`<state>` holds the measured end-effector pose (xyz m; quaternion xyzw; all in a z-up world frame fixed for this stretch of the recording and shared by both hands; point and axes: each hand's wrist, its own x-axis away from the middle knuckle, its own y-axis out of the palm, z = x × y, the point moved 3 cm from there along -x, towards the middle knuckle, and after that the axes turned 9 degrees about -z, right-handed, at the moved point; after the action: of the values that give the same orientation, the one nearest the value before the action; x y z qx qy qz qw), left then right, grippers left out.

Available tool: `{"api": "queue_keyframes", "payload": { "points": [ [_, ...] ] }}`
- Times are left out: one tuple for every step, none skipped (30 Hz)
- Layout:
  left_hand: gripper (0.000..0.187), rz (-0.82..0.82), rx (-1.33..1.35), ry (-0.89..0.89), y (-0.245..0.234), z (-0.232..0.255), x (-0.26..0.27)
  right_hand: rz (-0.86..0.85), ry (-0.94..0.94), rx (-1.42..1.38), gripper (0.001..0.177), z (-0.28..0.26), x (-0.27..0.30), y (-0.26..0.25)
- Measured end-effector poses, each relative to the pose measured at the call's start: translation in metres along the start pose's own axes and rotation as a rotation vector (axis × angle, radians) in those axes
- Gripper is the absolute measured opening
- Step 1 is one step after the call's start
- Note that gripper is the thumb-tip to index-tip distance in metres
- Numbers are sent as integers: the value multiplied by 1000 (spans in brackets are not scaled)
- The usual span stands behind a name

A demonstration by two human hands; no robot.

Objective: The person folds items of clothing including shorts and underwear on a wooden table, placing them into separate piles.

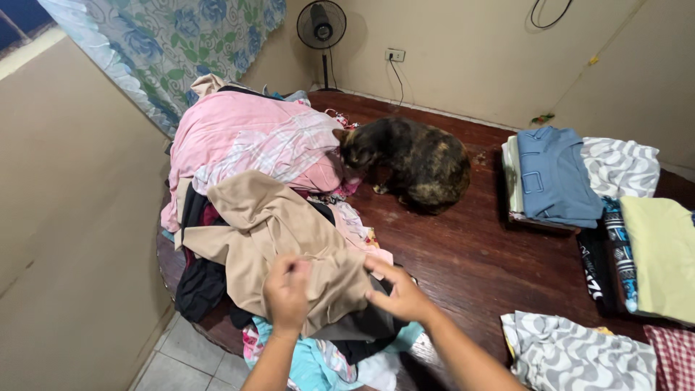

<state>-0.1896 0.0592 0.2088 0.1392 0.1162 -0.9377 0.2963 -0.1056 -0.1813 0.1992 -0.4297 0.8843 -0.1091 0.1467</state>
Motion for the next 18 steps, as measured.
{"api": "queue_keyframes", "payload": {
  "points": [
    [28,-158,-65,204,10,17,1,20,5,-109,59,6,9,4],
    [37,-321,-128,403,18,30,7,20,6,-110,59,8,17,7],
    [37,-321,-128,401,24,33,11,-11,-41,-149,46,5,26,11],
    [46,-578,-264,98,41,22,15,-42,-88,-188,37,1,33,13],
    [55,-823,-396,-214,51,9,25,-44,-87,-188,37,-1,39,12],
    [55,-821,-395,-215,53,7,32,-69,-42,-182,33,-2,46,11],
    [51,-1026,-128,-504,59,-1,45,-91,1,-175,32,-2,53,10],
    [48,-1212,159,-786,65,-4,59,-92,0,-174,32,-1,61,7],
    [48,-1212,161,-785,70,-7,68,-115,15,-185,24,1,72,6],
    [44,-1318,149,-780,76,-10,78,-137,29,-195,17,5,83,5],
    [41,-1426,138,-778,83,-13,92,-137,34,-196,17,10,96,2],
    [41,-1428,142,-781,92,-17,106,-144,-34,-192,15,13,108,-2],
    [34,-1410,122,-731,105,-19,115,-149,-106,-182,13,15,119,-9],
    [29,-1392,103,-682,118,-19,126,-147,-106,-177,13,17,130,-14],
    [29,-1391,110,-681,132,-18,144,-11,39,-242,11,22,141,-20],
    [25,-1173,130,-604,147,-13,156,131,181,-300,26,27,154,-27],
    [23,-956,143,-530,160,-5,165,129,185,-300,26,27,165,-32],
    [23,-956,146,-533,177,5,179,178,537,-498,26,38,180,-39]
  ]
}}
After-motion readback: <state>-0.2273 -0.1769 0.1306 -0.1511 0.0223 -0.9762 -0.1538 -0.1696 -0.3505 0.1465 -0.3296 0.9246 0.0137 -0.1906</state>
